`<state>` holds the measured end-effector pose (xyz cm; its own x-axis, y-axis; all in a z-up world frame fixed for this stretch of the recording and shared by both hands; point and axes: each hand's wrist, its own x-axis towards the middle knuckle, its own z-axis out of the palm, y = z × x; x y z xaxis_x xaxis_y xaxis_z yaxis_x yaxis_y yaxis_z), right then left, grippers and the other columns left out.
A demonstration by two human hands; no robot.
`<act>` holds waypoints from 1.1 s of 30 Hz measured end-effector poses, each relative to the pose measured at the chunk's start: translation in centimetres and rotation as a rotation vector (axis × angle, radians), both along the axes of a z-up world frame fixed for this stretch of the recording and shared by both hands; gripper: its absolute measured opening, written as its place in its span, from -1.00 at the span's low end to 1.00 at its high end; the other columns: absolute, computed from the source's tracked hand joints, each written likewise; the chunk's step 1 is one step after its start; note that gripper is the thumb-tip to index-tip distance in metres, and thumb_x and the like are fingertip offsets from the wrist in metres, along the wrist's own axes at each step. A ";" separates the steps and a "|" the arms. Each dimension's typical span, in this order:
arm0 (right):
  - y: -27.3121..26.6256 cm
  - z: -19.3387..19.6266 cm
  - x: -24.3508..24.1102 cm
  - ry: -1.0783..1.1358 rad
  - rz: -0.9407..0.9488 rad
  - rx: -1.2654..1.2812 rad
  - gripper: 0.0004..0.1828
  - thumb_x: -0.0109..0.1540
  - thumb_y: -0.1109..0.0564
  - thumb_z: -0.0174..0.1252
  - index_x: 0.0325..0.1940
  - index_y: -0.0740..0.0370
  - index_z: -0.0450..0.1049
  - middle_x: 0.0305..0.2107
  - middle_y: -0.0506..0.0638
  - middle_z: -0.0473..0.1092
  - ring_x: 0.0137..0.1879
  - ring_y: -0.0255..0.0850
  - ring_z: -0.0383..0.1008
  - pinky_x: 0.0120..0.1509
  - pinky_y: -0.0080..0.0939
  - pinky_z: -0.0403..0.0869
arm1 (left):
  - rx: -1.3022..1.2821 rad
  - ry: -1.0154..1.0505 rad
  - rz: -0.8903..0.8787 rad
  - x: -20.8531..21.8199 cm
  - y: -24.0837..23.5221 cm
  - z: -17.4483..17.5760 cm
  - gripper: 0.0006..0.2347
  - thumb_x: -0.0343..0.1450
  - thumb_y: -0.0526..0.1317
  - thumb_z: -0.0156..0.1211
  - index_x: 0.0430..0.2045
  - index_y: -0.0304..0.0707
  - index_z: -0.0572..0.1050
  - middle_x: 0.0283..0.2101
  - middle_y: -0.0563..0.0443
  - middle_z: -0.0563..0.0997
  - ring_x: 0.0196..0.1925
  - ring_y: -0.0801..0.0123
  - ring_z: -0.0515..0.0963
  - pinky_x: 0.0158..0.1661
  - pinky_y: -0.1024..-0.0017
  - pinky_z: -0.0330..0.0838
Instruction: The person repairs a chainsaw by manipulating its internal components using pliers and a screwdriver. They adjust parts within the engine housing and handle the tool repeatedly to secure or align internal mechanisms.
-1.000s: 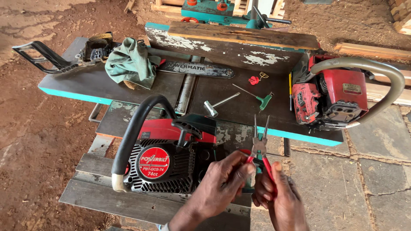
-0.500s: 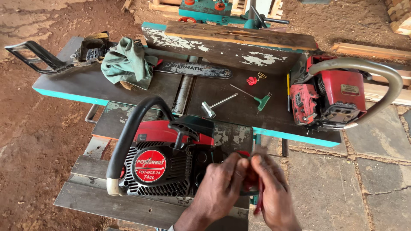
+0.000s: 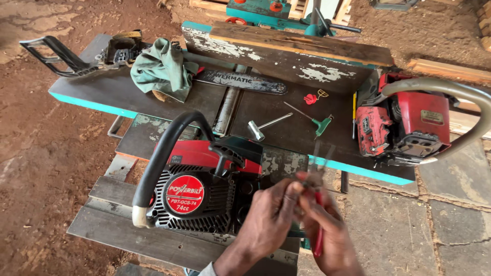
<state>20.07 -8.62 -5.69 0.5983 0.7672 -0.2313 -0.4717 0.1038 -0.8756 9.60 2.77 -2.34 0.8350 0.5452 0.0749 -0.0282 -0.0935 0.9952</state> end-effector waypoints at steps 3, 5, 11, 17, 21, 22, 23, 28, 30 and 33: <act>-0.8 0.9 -1.0 0.382 0.211 0.267 -0.29 0.12 0.29 0.08 0.41 0.22 0.32 0.22 0.14 0.44 0.31 -0.04 0.43 0.34 0.02 0.43 | 0.370 -0.043 0.087 -0.2 -0.6 1.0 -0.81 0.59 -0.18 0.05 -0.25 -0.31 0.55 -0.48 -0.13 0.62 -0.49 0.17 0.66 -0.52 0.35 0.49; -1.3 -0.2 -0.9 0.421 0.204 0.324 -0.27 0.11 0.29 0.12 0.42 0.16 0.34 0.25 0.12 0.42 0.32 0.05 0.42 0.32 0.13 0.46 | 0.874 -0.083 0.291 -0.7 -0.1 1.7 -0.90 0.46 -0.20 0.17 -0.35 -0.22 0.51 -0.33 -0.15 0.58 -0.33 0.08 0.62 -0.36 0.24 0.52; -4.8 -4.2 3.3 0.539 0.294 0.756 -0.72 0.45 0.20 -0.13 0.11 0.49 0.35 -0.07 0.25 0.48 0.07 0.08 0.52 0.22 0.13 0.49 | 0.749 0.136 0.283 -7.0 5.4 3.7 -0.88 0.45 -0.24 0.23 -0.21 -0.24 0.52 -0.07 -0.04 0.53 -0.02 0.20 0.61 -0.07 0.31 0.58; -5.6 -1.9 3.6 0.319 -0.171 0.018 -0.49 0.13 0.20 0.09 0.16 0.42 0.38 -0.26 -0.01 0.50 -0.05 -0.14 0.55 0.28 0.02 0.47 | 1.303 0.152 -0.124 -10.5 6.1 1.6 -0.77 0.29 -0.06 0.32 -0.34 -0.15 0.55 0.11 -0.13 0.50 0.24 0.11 0.46 0.22 0.08 0.34; -5.2 -1.2 2.6 0.403 -0.060 -0.051 -0.36 -0.02 0.27 0.05 0.18 0.36 0.37 -0.14 0.02 0.54 0.05 -0.09 0.59 0.21 0.21 0.53 | 1.428 0.342 -0.458 -9.3 6.4 -0.2 -0.59 0.33 0.05 0.31 -0.12 -0.31 0.55 0.22 -0.13 0.39 0.31 0.12 0.29 0.27 -0.03 0.14; -5.2 -1.7 2.4 0.407 0.017 0.003 -0.38 0.03 0.20 0.11 0.21 0.36 0.39 -0.16 0.03 0.50 0.02 -0.10 0.55 0.18 0.17 0.55 | 1.461 0.355 -0.516 -8.9 6.7 -0.3 -0.58 0.35 0.07 0.30 -0.10 -0.28 0.55 0.25 -0.12 0.37 0.34 0.12 0.25 0.29 -0.06 0.12; -5.2 -2.4 2.3 0.409 0.095 0.056 -0.38 0.08 0.13 0.18 0.23 0.35 0.41 -0.19 0.05 0.46 -0.02 -0.11 0.52 0.15 0.13 0.56 | 1.493 0.367 -0.575 -8.5 7.1 -0.2 -0.58 0.36 0.08 0.29 -0.07 -0.25 0.54 0.27 -0.10 0.34 0.37 0.12 0.22 0.31 -0.10 0.09; -7.3 -4.4 1.3 0.283 0.101 -0.019 -0.39 0.44 -0.09 0.16 0.32 0.53 0.42 -0.14 0.13 0.44 -0.19 -0.19 0.41 -0.32 -0.28 0.46 | 1.647 0.580 -0.877 -5.8 7.7 1.1 -0.51 0.26 0.20 0.29 -0.11 -0.13 0.57 0.52 -0.12 -0.02 0.55 0.09 -0.14 0.35 -0.16 -0.15; -7.4 -3.8 0.7 0.286 0.054 -0.077 -0.42 0.35 -0.07 0.14 0.28 0.45 0.47 -0.04 0.12 0.48 -0.11 -0.20 0.49 -0.46 -0.42 0.37 | 1.662 0.598 -0.938 -4.5 7.4 1.7 -0.49 0.24 0.27 0.25 -0.14 -0.09 0.62 0.58 -0.08 -0.12 0.61 0.08 -0.25 0.35 -0.20 -0.29; -7.3 -1.7 -0.4 0.316 0.025 -0.115 -0.49 0.25 -0.06 0.10 0.18 0.29 0.48 0.10 0.15 0.56 -0.02 -0.14 0.68 -0.57 -0.44 0.35 | 1.738 0.753 -1.169 -2.4 6.9 2.1 -0.51 0.33 0.32 0.15 -0.36 -0.10 0.71 0.58 -0.05 -0.17 0.61 0.14 -0.35 0.45 -0.15 -0.52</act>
